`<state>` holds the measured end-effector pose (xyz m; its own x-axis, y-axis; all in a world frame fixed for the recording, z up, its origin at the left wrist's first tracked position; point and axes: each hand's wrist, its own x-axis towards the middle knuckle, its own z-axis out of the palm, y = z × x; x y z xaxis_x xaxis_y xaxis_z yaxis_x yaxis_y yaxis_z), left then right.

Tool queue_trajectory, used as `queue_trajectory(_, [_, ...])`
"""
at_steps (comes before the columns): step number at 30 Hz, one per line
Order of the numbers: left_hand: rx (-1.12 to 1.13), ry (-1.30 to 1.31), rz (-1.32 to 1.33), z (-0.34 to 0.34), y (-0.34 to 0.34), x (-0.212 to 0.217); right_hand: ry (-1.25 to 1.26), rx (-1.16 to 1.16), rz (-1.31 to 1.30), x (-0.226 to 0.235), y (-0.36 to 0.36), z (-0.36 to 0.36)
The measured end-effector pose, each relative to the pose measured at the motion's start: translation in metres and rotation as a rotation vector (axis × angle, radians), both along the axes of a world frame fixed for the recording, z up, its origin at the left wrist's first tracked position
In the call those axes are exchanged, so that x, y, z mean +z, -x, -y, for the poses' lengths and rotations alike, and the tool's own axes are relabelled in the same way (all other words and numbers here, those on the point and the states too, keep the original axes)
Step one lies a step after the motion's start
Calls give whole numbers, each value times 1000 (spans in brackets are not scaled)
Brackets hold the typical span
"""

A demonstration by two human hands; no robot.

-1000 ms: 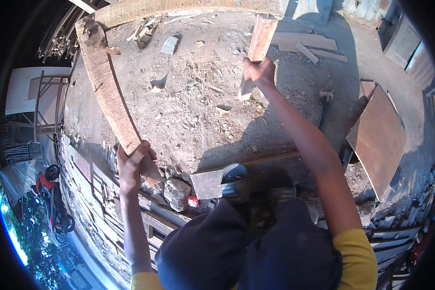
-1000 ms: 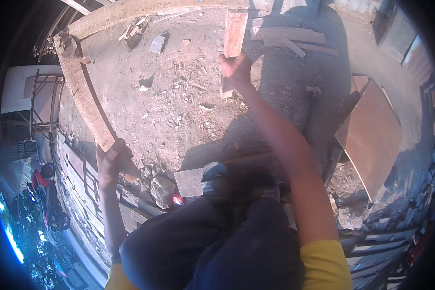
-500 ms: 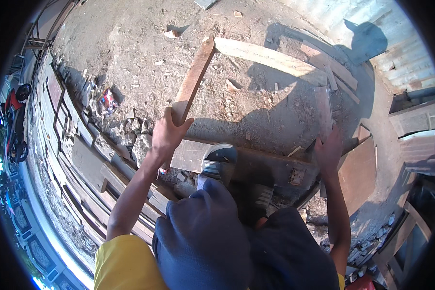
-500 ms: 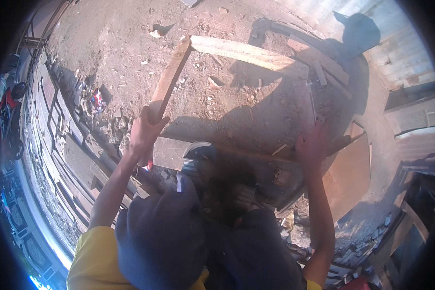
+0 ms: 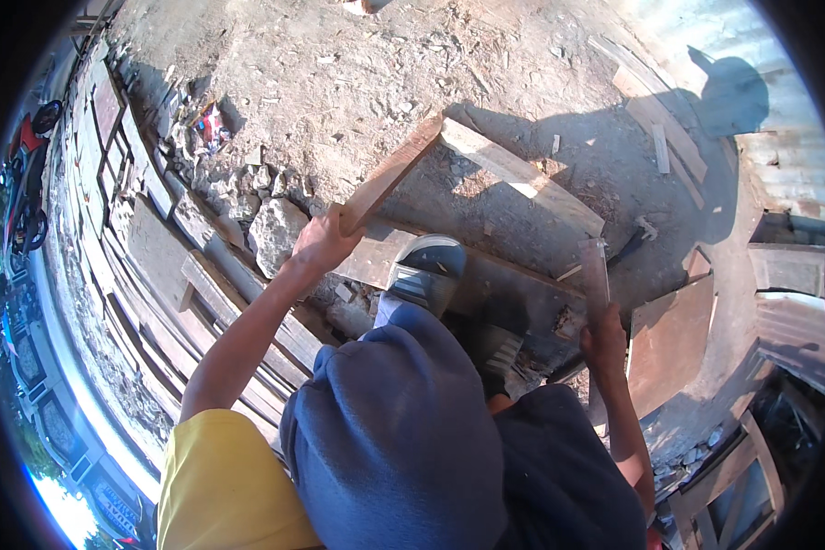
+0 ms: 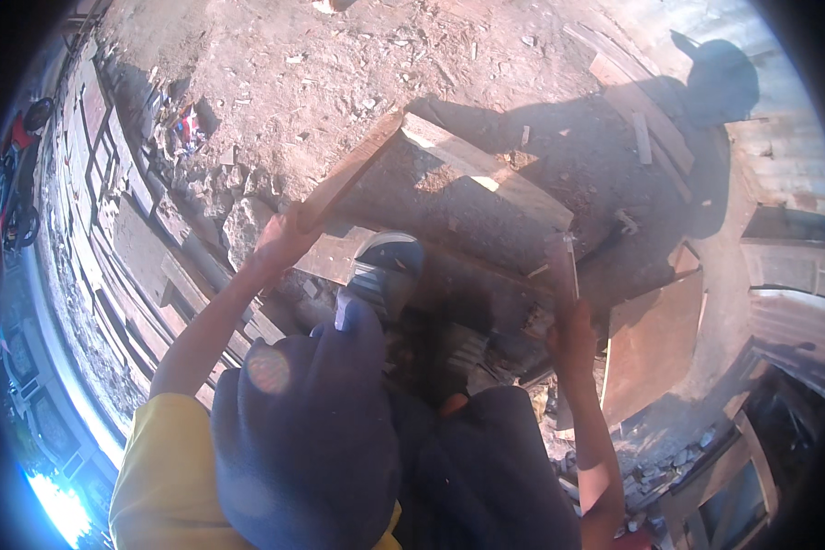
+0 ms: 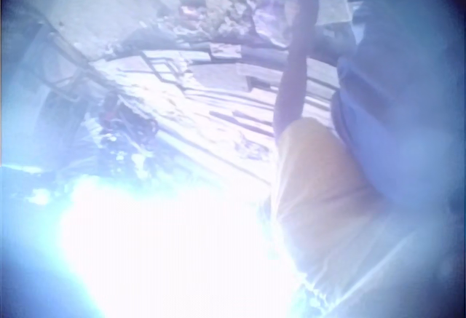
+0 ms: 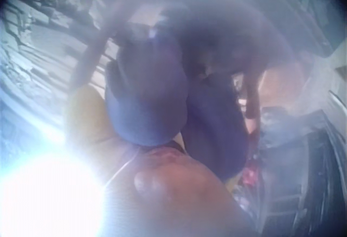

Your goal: The person uses a hammer to drive nails into wooden pieces, assembling a rectangular frame. They repeatedly adjust the wood, tap the nails, and reposition the frame on a cluttered outdoor work surface.

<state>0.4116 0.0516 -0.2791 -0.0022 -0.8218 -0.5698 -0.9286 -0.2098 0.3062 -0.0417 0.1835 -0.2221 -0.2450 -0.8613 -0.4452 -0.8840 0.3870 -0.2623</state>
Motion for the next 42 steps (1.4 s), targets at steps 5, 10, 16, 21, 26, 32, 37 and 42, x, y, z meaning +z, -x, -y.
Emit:
queue_trajectory(5, [0,6,26,1,3,-2,50,188,11,-2,9,-1])
queue_trajectory(10, [7,51,-8,3,-3,2,-58,-79,177,7,1,-1])
queue_trajectory(16, [-114,71,-31,18,3,37,-100,-179,190,-10,-16,-34])
queue_trajectory(21, [-375,-30,-82,29,-26,39,-45,-180,117,-41,-16,-66])
queue_trajectory(26, [128,-459,-460,65,8,132,-121,-201,-147,20,-17,-93])
queue_trajectory(32, [201,-458,-820,120,29,183,-139,-291,-237,28,-19,-105])
queue_trajectory(37, [442,-448,-1356,137,35,190,-109,-271,-27,56,-10,-89])
queue_trajectory(42, [558,475,-1404,110,72,173,-285,-327,74,94,-2,-61])
